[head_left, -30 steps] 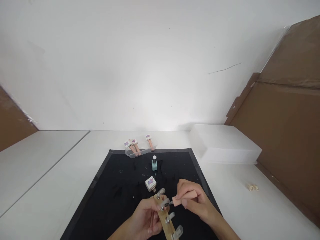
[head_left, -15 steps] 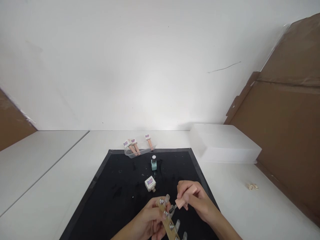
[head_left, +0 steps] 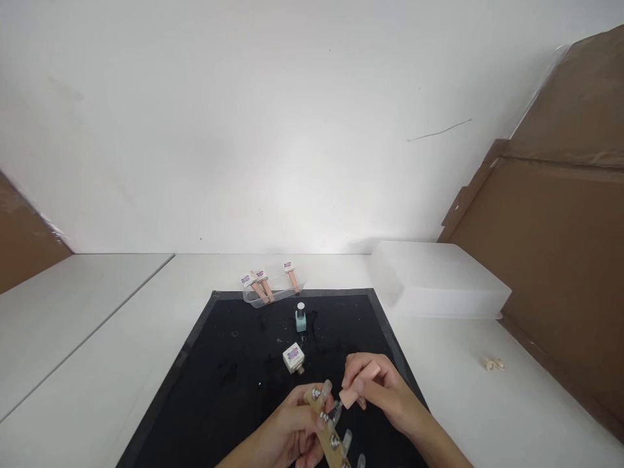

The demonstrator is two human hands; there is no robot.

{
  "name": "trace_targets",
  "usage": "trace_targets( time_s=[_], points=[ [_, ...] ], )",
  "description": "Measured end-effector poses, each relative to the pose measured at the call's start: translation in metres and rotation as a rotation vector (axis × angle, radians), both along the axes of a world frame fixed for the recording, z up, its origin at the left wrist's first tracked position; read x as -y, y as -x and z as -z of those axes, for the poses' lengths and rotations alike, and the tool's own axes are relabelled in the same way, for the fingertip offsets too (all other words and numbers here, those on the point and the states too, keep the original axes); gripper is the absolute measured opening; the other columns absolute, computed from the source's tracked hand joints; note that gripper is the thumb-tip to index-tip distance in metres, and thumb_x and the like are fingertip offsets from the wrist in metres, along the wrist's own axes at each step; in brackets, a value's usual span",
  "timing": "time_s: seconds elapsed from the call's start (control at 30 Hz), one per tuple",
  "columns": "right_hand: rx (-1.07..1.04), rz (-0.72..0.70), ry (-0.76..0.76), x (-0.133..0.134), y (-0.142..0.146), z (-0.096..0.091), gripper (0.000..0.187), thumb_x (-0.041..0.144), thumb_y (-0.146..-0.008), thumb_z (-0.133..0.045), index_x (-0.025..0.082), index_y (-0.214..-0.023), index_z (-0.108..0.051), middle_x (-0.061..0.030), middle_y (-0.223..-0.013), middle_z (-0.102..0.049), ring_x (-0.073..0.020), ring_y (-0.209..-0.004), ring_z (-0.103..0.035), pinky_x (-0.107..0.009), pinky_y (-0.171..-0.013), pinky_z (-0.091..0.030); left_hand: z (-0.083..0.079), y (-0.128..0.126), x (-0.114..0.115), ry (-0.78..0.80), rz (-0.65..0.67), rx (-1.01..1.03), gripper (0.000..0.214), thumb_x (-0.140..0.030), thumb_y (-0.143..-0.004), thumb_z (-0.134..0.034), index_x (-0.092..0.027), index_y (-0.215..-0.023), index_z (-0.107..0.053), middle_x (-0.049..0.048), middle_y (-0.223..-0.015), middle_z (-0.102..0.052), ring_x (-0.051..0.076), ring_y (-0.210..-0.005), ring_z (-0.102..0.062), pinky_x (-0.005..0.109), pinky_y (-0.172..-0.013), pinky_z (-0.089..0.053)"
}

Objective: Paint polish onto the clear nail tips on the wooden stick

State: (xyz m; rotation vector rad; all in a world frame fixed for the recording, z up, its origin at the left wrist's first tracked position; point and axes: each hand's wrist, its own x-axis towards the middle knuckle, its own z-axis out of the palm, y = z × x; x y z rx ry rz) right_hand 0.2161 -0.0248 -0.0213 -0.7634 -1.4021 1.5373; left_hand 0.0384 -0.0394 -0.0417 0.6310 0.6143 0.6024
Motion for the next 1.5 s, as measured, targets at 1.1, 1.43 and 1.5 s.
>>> trace_targets(
  time_s=[1.1,1.43,1.5],
  points=[
    [0.018,0.163,0.085,-0.001,0.001,0.008,0.016,0.025,-0.074,-0.06,0.014,-0.063,-0.062,0.0009,-0.056,-0.056,-0.0083,-0.045,-0.043,-0.02,-0.043,-0.032,0.007,0.002,0.001,-0.012,0.029,0.079,0.014,-0.013,-0.054,-0.055,-0.016,-0.068,-0.054,-0.0062,-0.048,-0.048,0.003,-0.025,-0.038,0.016,-0.025,-0.017],
    [-0.034,0.174,0.116,-0.001,0.002,0.008,0.017,0.026,-0.074,-0.06,0.014,-0.063,-0.062,0.0016,-0.056,-0.057,-0.0062,-0.042,-0.04,-0.019,-0.042,-0.031,0.002,0.002,0.002,-0.019,0.04,0.08,0.015,-0.012,-0.054,-0.056,-0.016,-0.068,-0.054,-0.0056,-0.051,-0.05,0.004,-0.027,-0.041,0.015,-0.025,-0.017],
    [-0.014,0.142,0.112,0.0,0.002,0.007,0.02,0.03,-0.074,-0.062,0.013,-0.063,-0.063,0.0014,-0.054,-0.056,-0.0063,-0.042,-0.04,-0.019,-0.042,-0.031,0.001,0.002,0.002,-0.022,0.046,0.08,0.016,-0.013,-0.054,-0.057,-0.016,-0.069,-0.054,-0.0056,-0.049,-0.05,0.004,-0.027,-0.041,0.015,-0.025,-0.018]
  ],
)
